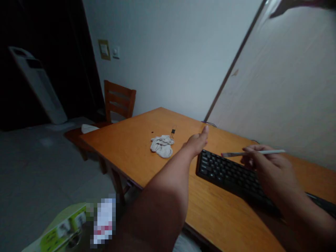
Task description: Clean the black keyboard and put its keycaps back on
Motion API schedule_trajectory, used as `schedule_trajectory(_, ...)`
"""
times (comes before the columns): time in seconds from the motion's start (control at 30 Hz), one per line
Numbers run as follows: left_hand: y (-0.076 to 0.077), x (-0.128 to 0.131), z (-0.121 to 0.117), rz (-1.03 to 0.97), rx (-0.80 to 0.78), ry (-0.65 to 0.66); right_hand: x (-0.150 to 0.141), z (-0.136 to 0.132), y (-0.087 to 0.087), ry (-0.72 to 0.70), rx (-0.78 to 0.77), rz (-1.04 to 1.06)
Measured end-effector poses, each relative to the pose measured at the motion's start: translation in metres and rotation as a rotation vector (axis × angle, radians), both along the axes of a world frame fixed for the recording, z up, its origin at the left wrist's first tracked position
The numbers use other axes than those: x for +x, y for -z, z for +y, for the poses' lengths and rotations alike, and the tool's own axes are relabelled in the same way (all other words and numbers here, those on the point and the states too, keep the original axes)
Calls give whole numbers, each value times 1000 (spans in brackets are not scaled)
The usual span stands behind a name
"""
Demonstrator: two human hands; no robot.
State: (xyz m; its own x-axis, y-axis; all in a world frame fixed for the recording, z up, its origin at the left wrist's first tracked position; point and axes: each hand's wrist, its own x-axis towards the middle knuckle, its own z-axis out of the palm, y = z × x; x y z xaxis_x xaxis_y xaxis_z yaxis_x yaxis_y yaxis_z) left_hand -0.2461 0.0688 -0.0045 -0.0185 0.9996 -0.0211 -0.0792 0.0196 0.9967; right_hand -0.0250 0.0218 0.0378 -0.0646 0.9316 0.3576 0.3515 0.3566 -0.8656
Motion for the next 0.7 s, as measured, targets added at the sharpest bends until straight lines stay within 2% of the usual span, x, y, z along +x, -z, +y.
schedule_trajectory(0.13,1,1,0,-78,2,-10,-13,4,-1,-86,-78,30)
schedule_trajectory(0.4,-7,1,-10,-135,-40,98,-41,2,-8,-249,-155,0)
schedule_trajectory(0.6,-12,2,-12,-117,-64,124,-59,8,3,-346,-170,-8)
schedule_trajectory(0.7,-13,3,-13,-113,-72,125,-58,17,9,-391,-133,-124)
